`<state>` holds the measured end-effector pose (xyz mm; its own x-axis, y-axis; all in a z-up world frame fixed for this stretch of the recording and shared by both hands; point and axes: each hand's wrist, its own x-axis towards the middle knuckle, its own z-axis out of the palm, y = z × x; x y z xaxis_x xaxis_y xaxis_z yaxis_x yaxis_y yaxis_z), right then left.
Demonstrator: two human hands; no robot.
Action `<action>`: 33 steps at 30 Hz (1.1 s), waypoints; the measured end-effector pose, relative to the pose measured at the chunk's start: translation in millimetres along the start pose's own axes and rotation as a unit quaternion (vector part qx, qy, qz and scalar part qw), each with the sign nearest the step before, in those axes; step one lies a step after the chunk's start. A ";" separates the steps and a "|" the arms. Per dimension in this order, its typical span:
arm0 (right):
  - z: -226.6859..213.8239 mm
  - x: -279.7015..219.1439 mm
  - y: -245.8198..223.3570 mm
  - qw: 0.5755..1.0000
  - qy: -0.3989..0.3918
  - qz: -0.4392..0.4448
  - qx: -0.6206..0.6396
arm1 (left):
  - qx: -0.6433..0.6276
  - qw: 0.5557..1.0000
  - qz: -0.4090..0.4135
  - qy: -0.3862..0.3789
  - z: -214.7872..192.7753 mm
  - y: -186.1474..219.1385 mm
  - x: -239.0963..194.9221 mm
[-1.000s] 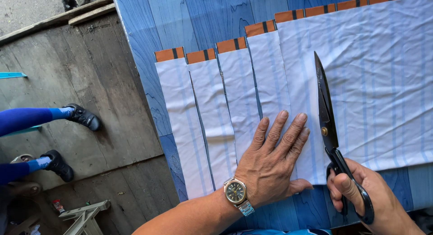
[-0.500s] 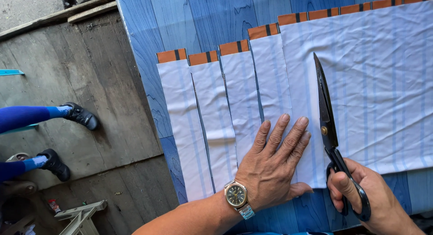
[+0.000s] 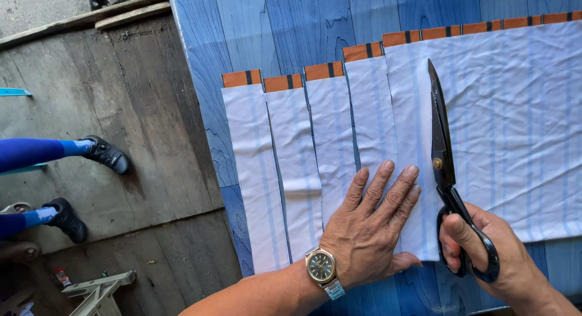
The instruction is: Cutting strips of fabric using large scissors on a table
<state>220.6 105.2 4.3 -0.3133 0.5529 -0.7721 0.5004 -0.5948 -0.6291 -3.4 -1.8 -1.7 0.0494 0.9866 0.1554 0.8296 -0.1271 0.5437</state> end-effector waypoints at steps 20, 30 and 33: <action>-0.7 17.7 -37.5 0.998 -0.037 -0.033 -0.034 | -0.013 1.000 0.001 0.013 -1.1 0.1 -0.4; -2.6 23.1 -46.6 0.998 0.004 -0.010 -0.058 | -0.002 1.000 0.005 0.011 0.3 0.5 -0.1; -0.6 27.2 -56.8 0.999 -0.007 -0.019 -0.049 | 0.000 1.000 0.006 0.013 -0.2 0.7 -0.3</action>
<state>184.2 154.4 19.1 -0.3442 0.5660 -0.7491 0.5641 -0.5131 -0.6469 -2.9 -2.2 -1.3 0.0457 0.9821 0.1829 0.8292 -0.1394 0.5413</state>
